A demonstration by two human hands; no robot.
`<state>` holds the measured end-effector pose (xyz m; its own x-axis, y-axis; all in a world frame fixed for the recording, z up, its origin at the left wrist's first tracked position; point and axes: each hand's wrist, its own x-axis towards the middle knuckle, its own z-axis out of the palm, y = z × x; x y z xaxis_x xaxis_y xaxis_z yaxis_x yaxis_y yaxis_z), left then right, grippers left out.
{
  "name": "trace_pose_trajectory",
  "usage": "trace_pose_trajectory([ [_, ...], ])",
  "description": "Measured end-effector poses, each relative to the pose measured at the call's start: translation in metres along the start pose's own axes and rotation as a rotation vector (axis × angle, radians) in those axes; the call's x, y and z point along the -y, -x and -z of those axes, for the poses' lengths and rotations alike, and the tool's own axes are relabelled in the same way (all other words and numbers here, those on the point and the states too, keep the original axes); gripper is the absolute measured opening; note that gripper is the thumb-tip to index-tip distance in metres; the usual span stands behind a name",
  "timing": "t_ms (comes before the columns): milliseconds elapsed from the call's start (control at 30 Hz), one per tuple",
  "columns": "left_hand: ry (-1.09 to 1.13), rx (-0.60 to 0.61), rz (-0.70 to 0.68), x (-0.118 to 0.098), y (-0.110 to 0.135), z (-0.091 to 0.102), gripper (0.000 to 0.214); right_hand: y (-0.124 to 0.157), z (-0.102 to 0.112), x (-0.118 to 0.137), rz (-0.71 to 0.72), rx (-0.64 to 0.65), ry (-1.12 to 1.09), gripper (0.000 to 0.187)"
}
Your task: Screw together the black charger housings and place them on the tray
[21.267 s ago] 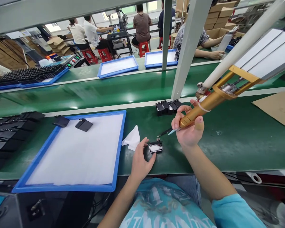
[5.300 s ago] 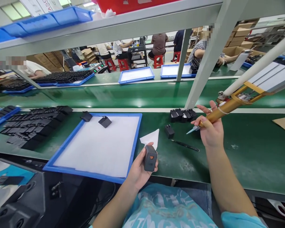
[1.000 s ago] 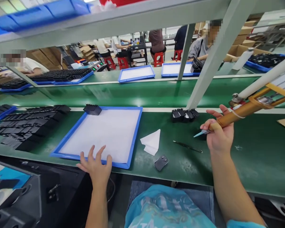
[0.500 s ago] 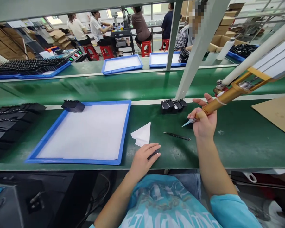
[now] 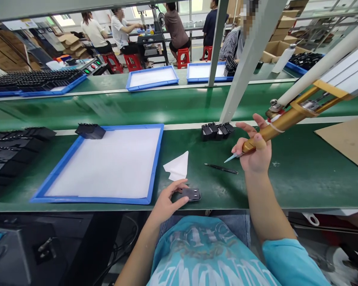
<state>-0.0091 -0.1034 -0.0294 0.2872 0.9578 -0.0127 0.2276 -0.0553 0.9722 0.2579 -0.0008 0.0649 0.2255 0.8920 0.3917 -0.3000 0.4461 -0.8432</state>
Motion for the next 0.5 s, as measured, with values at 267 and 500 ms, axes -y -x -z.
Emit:
trace_pose_trajectory([
  [267, -0.266, -0.053, -0.092, -0.008, 0.003, -0.007, 0.034, 0.031, -0.032, 0.015, -0.05, 0.075, -0.118, 0.044],
  [500, -0.445, -0.085, -0.187, -0.007, 0.005, -0.021, 0.037, 0.05, -0.058, 0.023, -0.019, 0.121, -0.253, 0.048],
])
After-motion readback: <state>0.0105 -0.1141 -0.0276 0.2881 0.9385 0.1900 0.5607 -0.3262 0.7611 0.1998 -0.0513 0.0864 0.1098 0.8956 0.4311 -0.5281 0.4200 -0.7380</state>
